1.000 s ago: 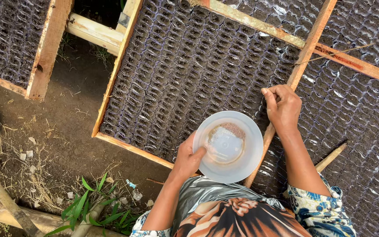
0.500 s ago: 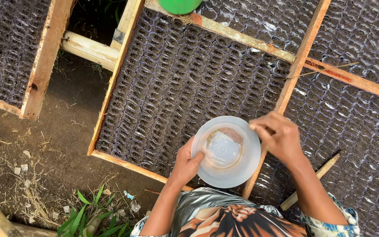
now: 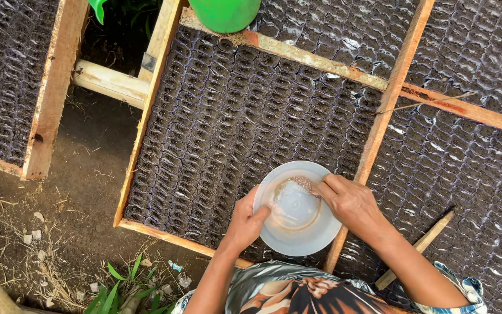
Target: The person uses a wooden stick to poke holes in a soil-filled seed tray. They then take seeds from a white bowl and place them into the holes. Finally, the person uses a green scoop to cover the seeds with soil.
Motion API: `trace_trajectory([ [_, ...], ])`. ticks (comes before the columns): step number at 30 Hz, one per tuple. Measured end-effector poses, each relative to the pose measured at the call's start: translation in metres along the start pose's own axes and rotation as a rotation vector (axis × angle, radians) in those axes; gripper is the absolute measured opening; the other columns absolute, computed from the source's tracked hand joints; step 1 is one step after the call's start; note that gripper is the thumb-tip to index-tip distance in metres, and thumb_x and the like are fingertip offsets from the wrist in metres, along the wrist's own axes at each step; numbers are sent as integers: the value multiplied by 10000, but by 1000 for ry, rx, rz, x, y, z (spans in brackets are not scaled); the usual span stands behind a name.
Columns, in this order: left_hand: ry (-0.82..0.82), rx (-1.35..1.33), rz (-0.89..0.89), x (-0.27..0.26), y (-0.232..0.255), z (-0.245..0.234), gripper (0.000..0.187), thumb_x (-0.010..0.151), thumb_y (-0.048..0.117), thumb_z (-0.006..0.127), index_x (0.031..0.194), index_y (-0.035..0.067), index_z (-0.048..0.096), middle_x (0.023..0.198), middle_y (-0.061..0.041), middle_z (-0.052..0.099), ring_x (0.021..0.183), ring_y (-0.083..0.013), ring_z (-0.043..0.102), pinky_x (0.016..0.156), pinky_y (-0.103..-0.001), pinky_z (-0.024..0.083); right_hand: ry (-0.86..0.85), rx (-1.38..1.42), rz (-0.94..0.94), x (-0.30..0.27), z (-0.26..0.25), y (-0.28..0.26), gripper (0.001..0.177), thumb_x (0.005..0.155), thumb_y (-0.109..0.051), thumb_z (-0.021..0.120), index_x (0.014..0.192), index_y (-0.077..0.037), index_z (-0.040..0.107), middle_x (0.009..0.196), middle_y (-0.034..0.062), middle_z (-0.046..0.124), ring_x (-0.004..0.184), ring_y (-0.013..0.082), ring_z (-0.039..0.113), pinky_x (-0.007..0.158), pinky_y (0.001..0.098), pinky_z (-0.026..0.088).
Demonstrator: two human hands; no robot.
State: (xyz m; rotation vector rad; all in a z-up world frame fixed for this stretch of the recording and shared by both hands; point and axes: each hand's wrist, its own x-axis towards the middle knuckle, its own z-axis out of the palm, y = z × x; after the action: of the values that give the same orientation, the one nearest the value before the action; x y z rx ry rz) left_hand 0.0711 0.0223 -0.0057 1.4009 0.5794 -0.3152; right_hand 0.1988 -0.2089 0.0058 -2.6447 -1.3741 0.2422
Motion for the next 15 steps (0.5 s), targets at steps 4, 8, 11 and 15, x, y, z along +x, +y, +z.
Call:
trace_trajectory([
  [4,2,9,-7,3,8,3,509,801,13,499,1284,40,656,1051,-187,735,982,-214,572,808,-436,514,33,132,117,3,-9,-1,184,1012,-321,527,887,-225,621,826,-62,540,717,143,649,613,266,545],
  [8,10,15,-2,6,8,1,510,797,7,517,1288,17,653,1039,-203,731,975,-227,571,786,-447,506,126,456,377,11,-3,28,169,1017,-291,567,939,-196,682,854,-12,595,737,197,652,618,314,556],
  [11,14,6,-8,6,6,0,518,800,2,512,1299,23,650,1056,-203,731,976,-231,573,783,-440,507,168,373,460,21,0,45,184,1045,-295,573,927,-163,622,854,35,567,755,313,654,639,424,549],
  [15,17,4,-16,6,-1,-3,544,798,-6,505,1324,30,638,1090,-204,735,979,-235,586,780,-429,510,135,268,475,33,14,56,262,1076,-354,531,894,-169,569,816,46,532,714,366,655,618,476,542],
])
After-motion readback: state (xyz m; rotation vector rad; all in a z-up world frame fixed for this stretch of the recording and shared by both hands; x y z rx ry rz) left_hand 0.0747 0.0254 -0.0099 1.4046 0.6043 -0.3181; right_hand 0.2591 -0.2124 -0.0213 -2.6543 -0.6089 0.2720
